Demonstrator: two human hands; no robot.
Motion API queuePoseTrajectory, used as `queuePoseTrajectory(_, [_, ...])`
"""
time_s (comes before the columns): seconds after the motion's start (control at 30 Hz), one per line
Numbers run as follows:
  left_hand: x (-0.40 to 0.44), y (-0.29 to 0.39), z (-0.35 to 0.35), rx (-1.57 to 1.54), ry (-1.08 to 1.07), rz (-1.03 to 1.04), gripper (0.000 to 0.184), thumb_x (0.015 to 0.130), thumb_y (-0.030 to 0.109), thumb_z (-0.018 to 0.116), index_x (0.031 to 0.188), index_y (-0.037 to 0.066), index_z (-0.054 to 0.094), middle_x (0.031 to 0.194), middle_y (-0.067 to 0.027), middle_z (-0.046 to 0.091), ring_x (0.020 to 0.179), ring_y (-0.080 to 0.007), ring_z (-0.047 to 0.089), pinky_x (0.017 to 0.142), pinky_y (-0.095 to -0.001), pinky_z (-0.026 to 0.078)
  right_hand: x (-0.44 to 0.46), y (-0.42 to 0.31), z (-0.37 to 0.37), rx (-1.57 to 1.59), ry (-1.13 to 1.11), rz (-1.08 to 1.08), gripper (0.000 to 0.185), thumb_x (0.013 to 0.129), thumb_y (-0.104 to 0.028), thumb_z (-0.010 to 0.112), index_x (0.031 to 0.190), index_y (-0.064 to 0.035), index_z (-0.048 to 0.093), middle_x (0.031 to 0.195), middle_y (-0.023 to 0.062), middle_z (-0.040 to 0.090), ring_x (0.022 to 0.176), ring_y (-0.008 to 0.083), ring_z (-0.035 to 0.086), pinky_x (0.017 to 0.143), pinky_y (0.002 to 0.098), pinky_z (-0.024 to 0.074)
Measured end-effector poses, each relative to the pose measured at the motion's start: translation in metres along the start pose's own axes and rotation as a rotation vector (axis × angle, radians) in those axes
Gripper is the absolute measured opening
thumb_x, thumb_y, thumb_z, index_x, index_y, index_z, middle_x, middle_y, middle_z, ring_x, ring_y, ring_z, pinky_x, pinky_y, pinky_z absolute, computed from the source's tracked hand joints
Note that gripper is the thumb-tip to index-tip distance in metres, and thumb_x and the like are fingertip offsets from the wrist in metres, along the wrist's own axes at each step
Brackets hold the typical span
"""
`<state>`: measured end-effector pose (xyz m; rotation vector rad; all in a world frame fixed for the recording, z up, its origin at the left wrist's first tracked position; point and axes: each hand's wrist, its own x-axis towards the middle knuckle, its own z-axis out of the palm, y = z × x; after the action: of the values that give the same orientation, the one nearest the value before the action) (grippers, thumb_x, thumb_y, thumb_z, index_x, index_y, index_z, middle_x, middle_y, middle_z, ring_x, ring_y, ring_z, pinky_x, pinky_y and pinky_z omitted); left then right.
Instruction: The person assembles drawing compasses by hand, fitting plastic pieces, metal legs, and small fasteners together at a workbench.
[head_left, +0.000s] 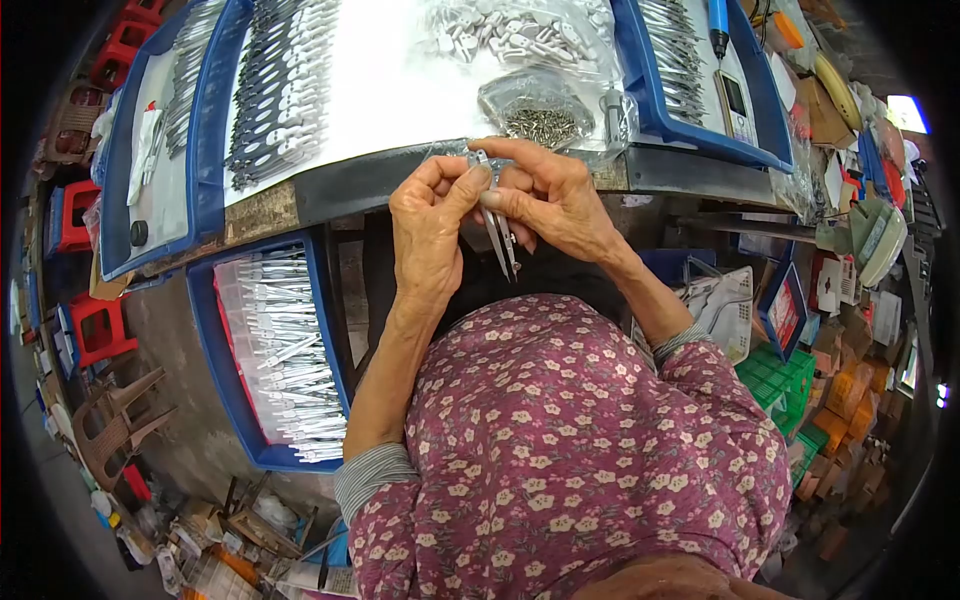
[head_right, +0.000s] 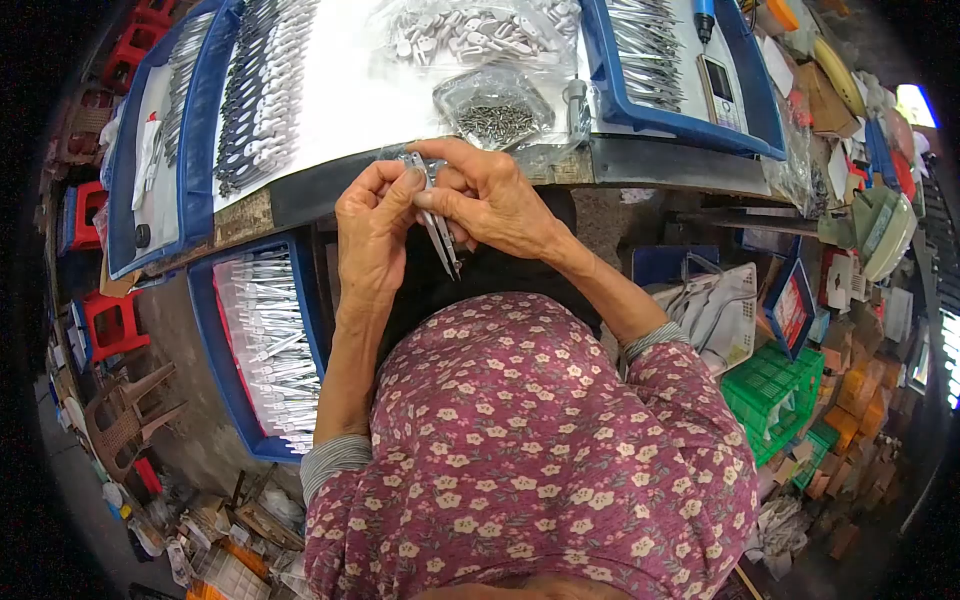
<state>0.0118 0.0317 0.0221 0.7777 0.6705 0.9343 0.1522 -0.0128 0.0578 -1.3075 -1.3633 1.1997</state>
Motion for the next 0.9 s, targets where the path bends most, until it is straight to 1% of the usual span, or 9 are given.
queuePoseTrajectory(0.07, [0.001, 0.0, -0.004, 0.027, -0.037, -0.002, 0.012, 0.083, 0.009, 0.063, 0.087, -0.001, 0.057, 0.075, -0.0044, 0.06, 0.062, -0.0076, 0.055, 0.056, -0.0195, 0.044, 0.0, 0.0, 0.001, 0.007, 0.002, -0.003, 0.041, 0.086, -0.009, 0.056, 0.123, 0.0031, 0.045, 0.054, -0.0005, 0.051, 0.043, 0.0058, 0.05, 0.036, 0.019, 0.0405])
queuePoseTrajectory(0.23, [0.002, 0.005, -0.004, 0.034, -0.058, -0.034, 0.01, 0.081, 0.008, 0.063, 0.084, -0.001, 0.059, 0.074, -0.005, 0.061, 0.06, -0.0084, 0.056, 0.054, -0.0197, 0.044, -0.003, 0.001, 0.0, 0.013, -0.008, -0.022, 0.04, 0.087, -0.011, 0.055, 0.124, 0.0013, 0.046, 0.055, -0.0001, 0.051, 0.044, 0.0053, 0.051, 0.037, 0.0183, 0.0404])
queuePoseTrajectory(0.43, [0.002, 0.012, -0.004, 0.004, -0.125, -0.113, 0.008, 0.081, 0.006, 0.063, 0.083, 0.0, 0.06, 0.073, -0.0038, 0.061, 0.06, -0.0081, 0.056, 0.054, -0.0193, 0.045, 0.005, 0.013, -0.011, 0.13, 0.011, -0.021, 0.028, 0.091, -0.016, 0.051, 0.114, -0.0012, 0.058, 0.055, -0.0009, 0.052, 0.043, 0.0031, 0.045, 0.038, 0.0166, 0.0339])
queuePoseTrajectory(0.47, [0.002, 0.014, -0.004, -0.006, -0.139, -0.133, 0.007, 0.081, 0.006, 0.063, 0.083, 0.0, 0.06, 0.073, -0.0036, 0.061, 0.059, -0.008, 0.056, 0.054, -0.0192, 0.045, 0.007, 0.012, -0.013, 0.194, 0.002, 0.02, 0.025, 0.089, -0.014, 0.054, 0.11, -0.0024, 0.061, 0.059, -0.0001, 0.054, 0.047, 0.0028, 0.045, 0.039, 0.017, 0.0332])
queuePoseTrajectory(0.57, [0.003, 0.017, -0.001, -0.039, -0.134, -0.169, 0.009, 0.078, 0.007, 0.065, 0.079, -0.002, 0.061, 0.067, -0.0035, 0.06, 0.054, -0.0065, 0.053, 0.05, -0.0173, 0.042, 0.012, 0.021, -0.016, 0.268, -0.018, -0.021, 0.025, 0.087, -0.015, 0.058, 0.108, -0.0026, 0.062, 0.062, 0.0002, 0.055, 0.052, 0.0025, 0.046, 0.043, 0.0166, 0.0342])
queuePoseTrajectory(0.67, [0.007, 0.016, -0.004, -0.044, -0.145, -0.22, 0.009, 0.078, 0.006, 0.065, 0.078, -0.002, 0.061, 0.067, -0.0025, 0.059, 0.055, -0.0064, 0.052, 0.049, -0.0176, 0.041, 0.016, 0.021, -0.022, 0.327, -0.068, 0.047, 0.024, 0.083, -0.016, 0.063, 0.102, -0.0023, 0.064, 0.068, -0.0003, 0.055, 0.058, 0.0024, 0.046, 0.047, 0.0154, 0.0358])
queuePoseTrajectory(0.77, [0.01, 0.016, -0.009, -0.052, -0.22, -0.275, 0.006, 0.081, 0.006, 0.062, 0.082, 0.0, 0.059, 0.073, -0.0027, 0.06, 0.064, -0.0081, 0.056, 0.059, -0.0201, 0.045, 0.022, 0.022, -0.021, 0.364, -0.082, -0.039, 0.023, 0.08, -0.018, 0.066, 0.096, -0.0008, 0.064, 0.072, -0.0012, 0.055, 0.059, 0.0018, 0.046, 0.049, 0.0144, 0.0359])
queuePoseTrajectory(0.9, [0.016, 0.017, -0.01, -0.083, -0.276, -0.317, 0.008, 0.082, 0.008, 0.062, 0.081, 0.0, 0.059, 0.074, -0.0031, 0.06, 0.064, -0.0084, 0.056, 0.059, -0.0199, 0.045, 0.026, 0.027, -0.024, 0.514, -0.146, -0.039, 0.021, 0.079, -0.016, 0.067, 0.092, 0.0005, 0.061, 0.074, -0.0015, 0.055, 0.061, 0.0019, 0.047, 0.05, 0.014, 0.0364])
